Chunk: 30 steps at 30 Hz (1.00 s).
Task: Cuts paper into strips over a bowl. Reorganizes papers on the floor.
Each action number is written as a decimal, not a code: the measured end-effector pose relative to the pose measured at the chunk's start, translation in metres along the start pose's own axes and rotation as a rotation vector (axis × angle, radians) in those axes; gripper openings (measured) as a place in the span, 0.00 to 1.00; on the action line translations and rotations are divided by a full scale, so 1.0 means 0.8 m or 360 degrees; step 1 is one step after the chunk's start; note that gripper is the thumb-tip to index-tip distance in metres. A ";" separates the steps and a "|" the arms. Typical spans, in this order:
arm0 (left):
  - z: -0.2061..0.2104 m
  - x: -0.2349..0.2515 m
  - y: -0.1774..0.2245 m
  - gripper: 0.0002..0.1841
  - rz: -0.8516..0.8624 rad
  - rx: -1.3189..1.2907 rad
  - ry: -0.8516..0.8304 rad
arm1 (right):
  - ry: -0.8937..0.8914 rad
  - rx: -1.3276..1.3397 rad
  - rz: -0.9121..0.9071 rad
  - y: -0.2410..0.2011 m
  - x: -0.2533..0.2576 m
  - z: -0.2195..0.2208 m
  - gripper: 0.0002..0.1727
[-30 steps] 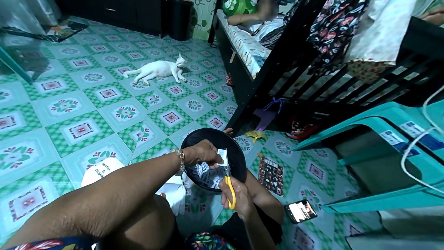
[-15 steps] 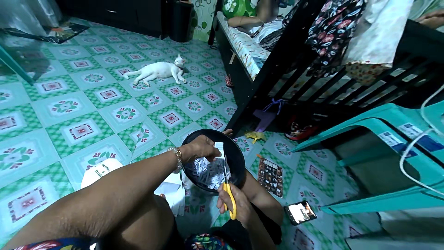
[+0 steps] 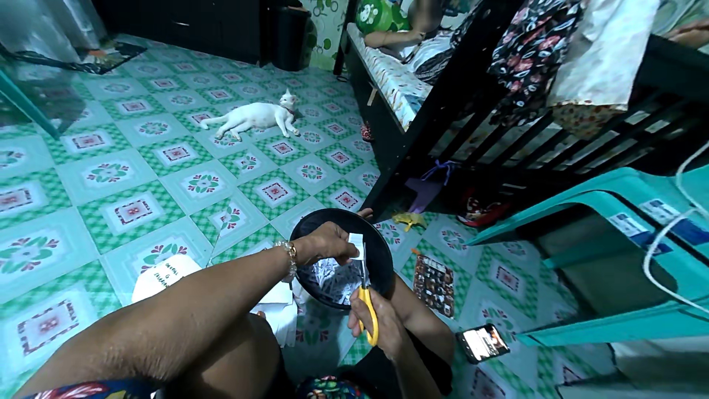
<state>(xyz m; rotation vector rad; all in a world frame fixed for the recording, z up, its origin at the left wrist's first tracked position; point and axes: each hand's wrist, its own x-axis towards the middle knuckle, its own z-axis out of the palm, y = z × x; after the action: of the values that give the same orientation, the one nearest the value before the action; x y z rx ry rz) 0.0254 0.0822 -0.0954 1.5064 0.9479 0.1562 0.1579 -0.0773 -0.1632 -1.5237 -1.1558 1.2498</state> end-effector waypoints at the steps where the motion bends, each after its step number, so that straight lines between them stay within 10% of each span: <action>1: 0.000 0.001 0.000 0.12 -0.0007 0.0006 0.0008 | -0.0004 -0.0003 -0.0007 0.001 0.000 0.000 0.09; 30: 0.006 0.000 -0.001 0.12 -0.0065 -0.0039 -0.0131 | 0.0141 0.0098 -0.0078 -0.003 0.011 0.010 0.07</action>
<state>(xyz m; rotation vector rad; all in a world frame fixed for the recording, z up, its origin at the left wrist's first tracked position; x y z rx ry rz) 0.0284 0.0783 -0.0969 1.4592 0.9071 0.0752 0.1507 -0.0678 -0.1645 -1.4814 -1.0814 1.1633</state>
